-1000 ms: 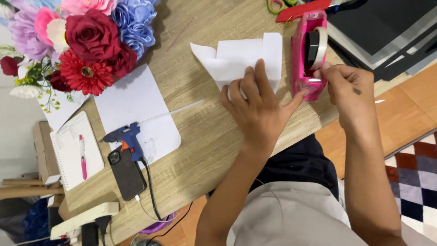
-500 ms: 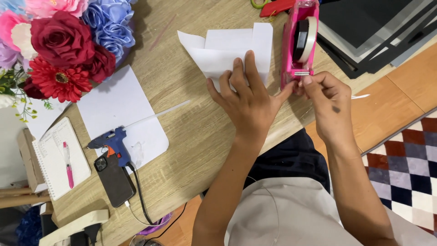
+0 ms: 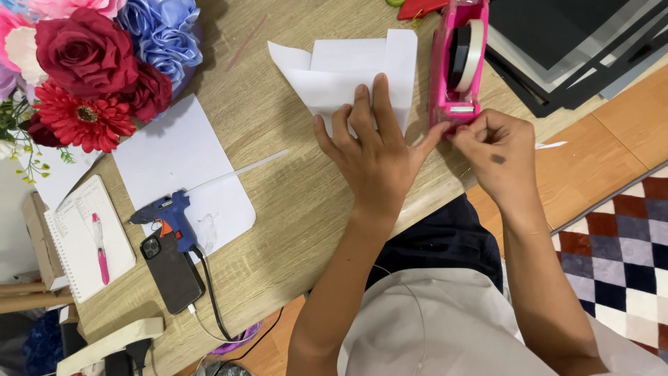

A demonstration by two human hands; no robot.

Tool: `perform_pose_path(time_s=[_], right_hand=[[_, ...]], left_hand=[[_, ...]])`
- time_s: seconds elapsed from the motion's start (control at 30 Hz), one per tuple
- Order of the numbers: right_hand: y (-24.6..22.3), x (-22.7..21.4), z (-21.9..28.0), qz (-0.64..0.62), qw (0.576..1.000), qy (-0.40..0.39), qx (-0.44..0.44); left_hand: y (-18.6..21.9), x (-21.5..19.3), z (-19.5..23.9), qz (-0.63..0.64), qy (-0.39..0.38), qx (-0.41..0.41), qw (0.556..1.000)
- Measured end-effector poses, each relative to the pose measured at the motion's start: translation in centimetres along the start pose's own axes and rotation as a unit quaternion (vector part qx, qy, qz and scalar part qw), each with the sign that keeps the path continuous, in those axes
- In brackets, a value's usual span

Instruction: Folding a white sheet of paper into a small box and securing it with adhesive tape.

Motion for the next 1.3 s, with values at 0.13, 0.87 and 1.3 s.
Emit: perform_pose_path(time_s=[0.13,0.87,1.3], right_hand=[[0.5,0.1,0.7,-0.007,1.000,-0.019,-0.001],[-8.9,1.7,-5.1,0.032,0.935,-0.324,-0.142],[-9.8,3.6,-5.2,0.072,0.943,-0.313,-0.092]], left_hand=[[-0.4,0.2,0.4,-0.012,-0.008,0.011,1.000],[-6.1,-1.4,-1.8,0.129,-0.106,0.041,0.985],[-6.8,-1.0,-1.3,0.166,-0.128,0.036,0.977]])
Point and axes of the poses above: each hand's wrist, its own z-axis away from the middle knuckle, its own x-axis out of the palm, y = z × x, the point moved 2 cm from there along -z, towards the middle knuckle
